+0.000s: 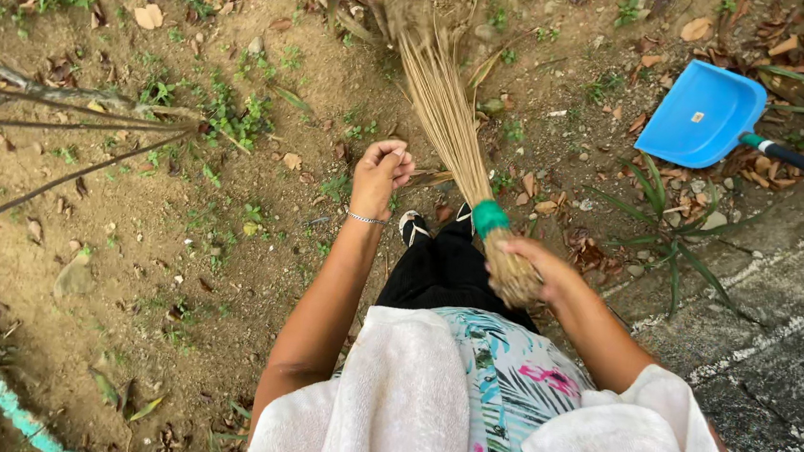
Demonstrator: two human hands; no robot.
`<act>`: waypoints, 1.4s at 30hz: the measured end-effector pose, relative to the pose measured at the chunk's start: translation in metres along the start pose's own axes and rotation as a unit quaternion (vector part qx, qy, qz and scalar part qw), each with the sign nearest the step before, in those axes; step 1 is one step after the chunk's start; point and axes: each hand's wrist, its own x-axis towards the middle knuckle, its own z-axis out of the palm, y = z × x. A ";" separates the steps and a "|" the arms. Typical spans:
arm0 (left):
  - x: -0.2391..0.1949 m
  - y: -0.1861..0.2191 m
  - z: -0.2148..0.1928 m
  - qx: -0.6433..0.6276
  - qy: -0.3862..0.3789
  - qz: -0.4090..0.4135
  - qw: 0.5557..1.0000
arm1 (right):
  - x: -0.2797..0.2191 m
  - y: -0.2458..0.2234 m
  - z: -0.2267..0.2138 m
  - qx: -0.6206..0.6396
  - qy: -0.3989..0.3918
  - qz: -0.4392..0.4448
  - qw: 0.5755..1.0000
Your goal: The person sweeps dry leaves and debris on a garden bed using a traditional broom and a blue dustpan. They also pull small weeds by hand and place them into the dustpan.
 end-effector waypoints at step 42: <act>0.039 -0.185 0.405 -0.033 -0.179 -0.247 0.952 | -0.172 -0.133 -0.457 -0.335 0.587 -0.277 0.683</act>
